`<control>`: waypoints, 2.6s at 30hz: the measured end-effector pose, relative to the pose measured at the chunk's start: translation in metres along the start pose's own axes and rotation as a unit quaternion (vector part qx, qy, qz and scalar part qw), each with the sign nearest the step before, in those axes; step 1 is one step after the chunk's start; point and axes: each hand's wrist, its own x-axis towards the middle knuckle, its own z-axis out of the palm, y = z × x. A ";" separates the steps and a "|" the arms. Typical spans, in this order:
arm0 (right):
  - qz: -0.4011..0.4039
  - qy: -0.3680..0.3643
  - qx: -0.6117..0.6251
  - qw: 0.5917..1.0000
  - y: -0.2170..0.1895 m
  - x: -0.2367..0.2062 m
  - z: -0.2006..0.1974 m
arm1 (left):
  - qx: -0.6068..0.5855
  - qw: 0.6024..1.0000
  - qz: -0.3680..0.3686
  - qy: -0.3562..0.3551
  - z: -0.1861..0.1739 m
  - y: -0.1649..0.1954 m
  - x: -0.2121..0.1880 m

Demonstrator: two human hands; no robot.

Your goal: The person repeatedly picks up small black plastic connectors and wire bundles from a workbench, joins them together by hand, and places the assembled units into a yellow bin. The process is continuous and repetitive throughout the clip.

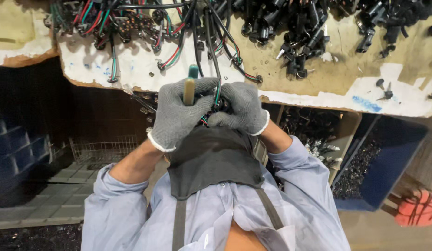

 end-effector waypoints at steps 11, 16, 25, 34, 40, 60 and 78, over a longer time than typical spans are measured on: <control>0.017 -0.054 0.001 0.998 0.023 -0.008 0.011 | 0.033 0.999 -0.013 -0.026 0.004 -0.016 0.009; 0.055 -0.048 0.044 0.996 0.011 -0.006 0.005 | 0.092 0.982 0.166 0.019 -0.018 -0.006 0.005; -0.074 -0.245 -0.172 0.951 -0.010 -0.006 0.029 | 0.010 0.921 0.389 -0.037 0.012 -0.059 -0.043; -0.172 -0.270 -0.156 0.934 -0.012 -0.004 0.026 | 0.399 0.867 0.297 0.035 -0.047 -0.031 0.016; -0.038 0.053 -0.188 0.980 0.020 0.043 0.002 | 0.513 0.847 0.127 0.059 -0.079 -0.100 0.047; 0.090 0.199 0.590 0.778 0.026 0.036 -0.018 | 0.220 0.973 -0.046 0.053 -0.071 -0.039 0.048; -0.041 0.009 0.030 0.999 0.000 0.003 0.005 | 0.147 0.960 0.222 0.083 -0.030 0.050 -0.022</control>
